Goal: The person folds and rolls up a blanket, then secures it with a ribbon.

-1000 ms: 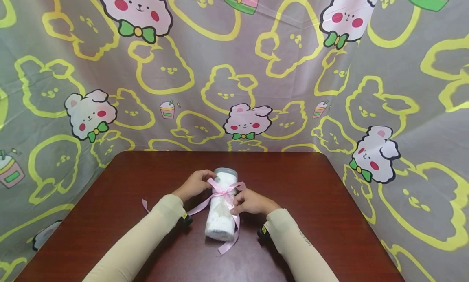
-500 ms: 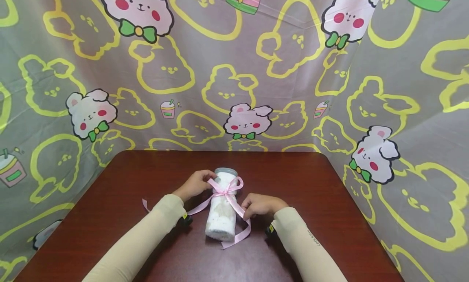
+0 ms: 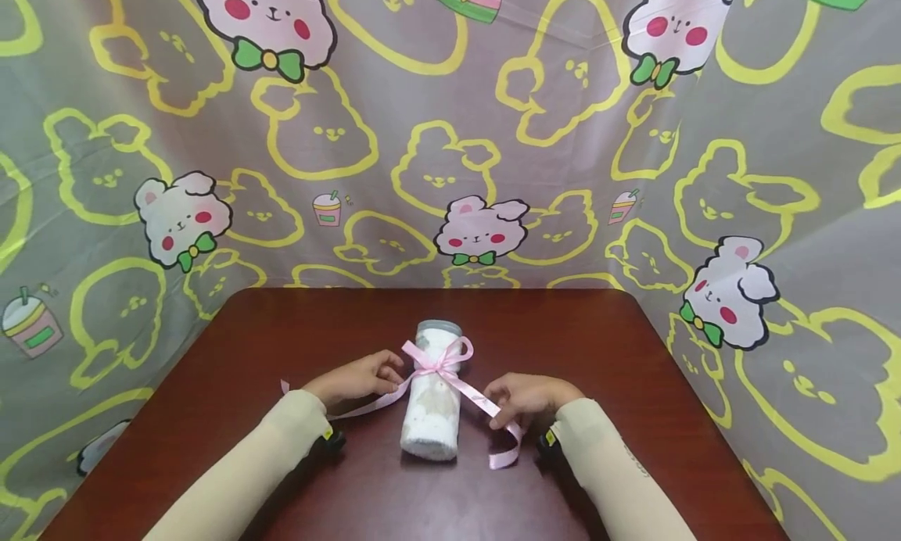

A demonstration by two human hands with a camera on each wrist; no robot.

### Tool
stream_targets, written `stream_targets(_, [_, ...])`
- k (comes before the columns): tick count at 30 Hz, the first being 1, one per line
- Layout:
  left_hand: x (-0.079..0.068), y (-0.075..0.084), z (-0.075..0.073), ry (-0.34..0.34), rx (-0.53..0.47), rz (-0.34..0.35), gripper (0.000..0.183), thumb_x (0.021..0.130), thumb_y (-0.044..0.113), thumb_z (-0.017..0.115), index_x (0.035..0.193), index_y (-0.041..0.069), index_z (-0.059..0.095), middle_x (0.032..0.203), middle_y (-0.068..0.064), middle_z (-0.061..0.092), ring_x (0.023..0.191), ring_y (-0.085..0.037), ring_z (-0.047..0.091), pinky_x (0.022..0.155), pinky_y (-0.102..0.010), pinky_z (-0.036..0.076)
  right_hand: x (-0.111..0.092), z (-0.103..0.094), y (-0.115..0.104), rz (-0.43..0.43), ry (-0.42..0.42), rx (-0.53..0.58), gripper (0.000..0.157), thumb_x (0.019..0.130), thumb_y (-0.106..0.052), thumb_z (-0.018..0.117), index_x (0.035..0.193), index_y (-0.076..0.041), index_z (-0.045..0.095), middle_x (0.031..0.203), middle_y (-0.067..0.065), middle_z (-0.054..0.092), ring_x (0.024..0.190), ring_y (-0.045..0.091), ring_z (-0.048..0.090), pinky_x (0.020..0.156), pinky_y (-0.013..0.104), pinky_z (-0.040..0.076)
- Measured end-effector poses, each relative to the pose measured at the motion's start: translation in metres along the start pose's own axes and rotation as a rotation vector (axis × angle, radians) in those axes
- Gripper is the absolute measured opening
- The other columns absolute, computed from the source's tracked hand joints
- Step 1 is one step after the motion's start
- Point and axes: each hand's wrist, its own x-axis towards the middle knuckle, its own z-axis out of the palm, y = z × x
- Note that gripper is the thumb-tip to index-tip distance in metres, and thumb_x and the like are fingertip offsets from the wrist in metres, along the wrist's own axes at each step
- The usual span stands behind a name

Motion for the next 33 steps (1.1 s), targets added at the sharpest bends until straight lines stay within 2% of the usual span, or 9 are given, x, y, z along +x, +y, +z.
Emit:
stream_targets(4, [-0.013,0.004,-0.001,-0.057,0.137,0.025,0.051,0.087,0.009,0.071,0.130,-0.005,0.046,0.108,-0.011,0.066,0.102,-0.023,0.062,0.085,-0.038,0.049,-0.008,-0.006,-0.003,0.039,0.047,-0.088,0.026,0.084,-0.016,0.075,0.105,-0.004,0.067,0.079,0.005,0.066,0.068,0.016,0.060,0.058,0.036,0.053])
stream_targets(7, [-0.019,0.009,-0.001,0.045,0.267,0.062,0.042,0.087,0.010,0.073,0.123,-0.002,0.055,0.106,-0.009,0.066,0.100,-0.024,0.062,0.084,-0.041,0.050,-0.004,-0.010,0.001,0.002,0.146,-0.137,0.031,0.089,-0.023,0.072,0.112,-0.004,0.066,0.089,0.005,0.068,0.079,0.020,0.063,0.069,0.040,0.054])
stream_targets(10, [-0.023,0.013,0.001,0.158,0.346,0.077,0.025,0.087,0.012,0.072,0.108,0.003,0.064,0.094,-0.002,0.066,0.087,-0.019,0.063,0.075,-0.037,0.051,0.005,-0.009,0.004,-0.069,0.263,-0.143,0.033,0.093,-0.026,0.068,0.114,-0.001,0.067,0.095,0.008,0.068,0.086,0.024,0.065,0.074,0.040,0.054])
stream_targets(12, [-0.028,0.016,0.006,0.154,0.323,0.071,0.019,0.088,0.013,0.072,0.103,0.003,0.066,0.086,-0.001,0.066,0.077,-0.018,0.063,0.068,-0.035,0.052,0.012,-0.006,0.006,-0.109,0.304,-0.129,0.029,0.095,-0.023,0.065,0.111,0.001,0.067,0.095,0.011,0.068,0.086,0.026,0.066,0.073,0.039,0.055])
stream_targets(14, [-0.032,0.017,0.014,0.094,0.283,0.068,0.022,0.089,0.018,0.072,0.102,0.001,0.067,0.079,-0.002,0.066,0.069,-0.018,0.064,0.062,-0.032,0.052,0.018,-0.001,0.004,-0.128,0.321,-0.108,0.026,0.096,-0.020,0.064,0.109,0.001,0.068,0.095,0.011,0.068,0.085,0.026,0.066,0.072,0.038,0.055])
stream_targets(17, [-0.040,0.020,0.029,-0.002,0.201,0.032,0.038,0.090,0.026,0.072,0.112,-0.004,0.064,0.074,-0.007,0.067,0.063,-0.023,0.067,0.057,-0.034,0.054,0.027,0.008,0.003,-0.141,0.312,-0.077,0.025,0.098,-0.018,0.060,0.113,0.001,0.068,0.097,0.009,0.068,0.085,0.023,0.066,0.073,0.036,0.055])
stream_targets(22, [-0.050,0.023,0.047,-0.064,0.060,-0.030,0.066,0.089,0.033,0.072,0.134,-0.010,0.049,0.073,-0.010,0.068,0.061,-0.028,0.068,0.054,-0.040,0.055,0.037,0.019,0.000,-0.151,0.306,0.005,0.027,0.101,-0.013,0.053,0.119,0.004,0.064,0.097,0.007,0.065,0.083,0.017,0.061,0.074,0.037,0.055])
stream_targets(26, [-0.050,0.023,0.055,-0.078,-0.028,-0.023,0.076,0.089,0.029,0.072,0.141,-0.013,0.036,0.073,-0.011,0.069,0.060,-0.031,0.068,0.053,-0.041,0.055,0.040,0.023,-0.002,-0.145,0.324,0.078,0.026,0.100,-0.007,0.051,0.119,0.006,0.063,0.097,0.010,0.066,0.083,0.019,0.061,0.075,0.039,0.055])
stream_targets(33, [-0.048,0.020,0.060,-0.011,0.001,0.025,0.075,0.086,0.020,0.075,0.139,-0.017,0.036,0.068,-0.006,0.067,0.056,-0.025,0.065,0.052,-0.037,0.054,0.045,0.026,-0.001,-0.172,0.314,0.150,0.028,0.100,-0.002,0.045,0.120,0.010,0.060,0.104,0.017,0.067,0.091,0.027,0.065,0.079,0.043,0.054])
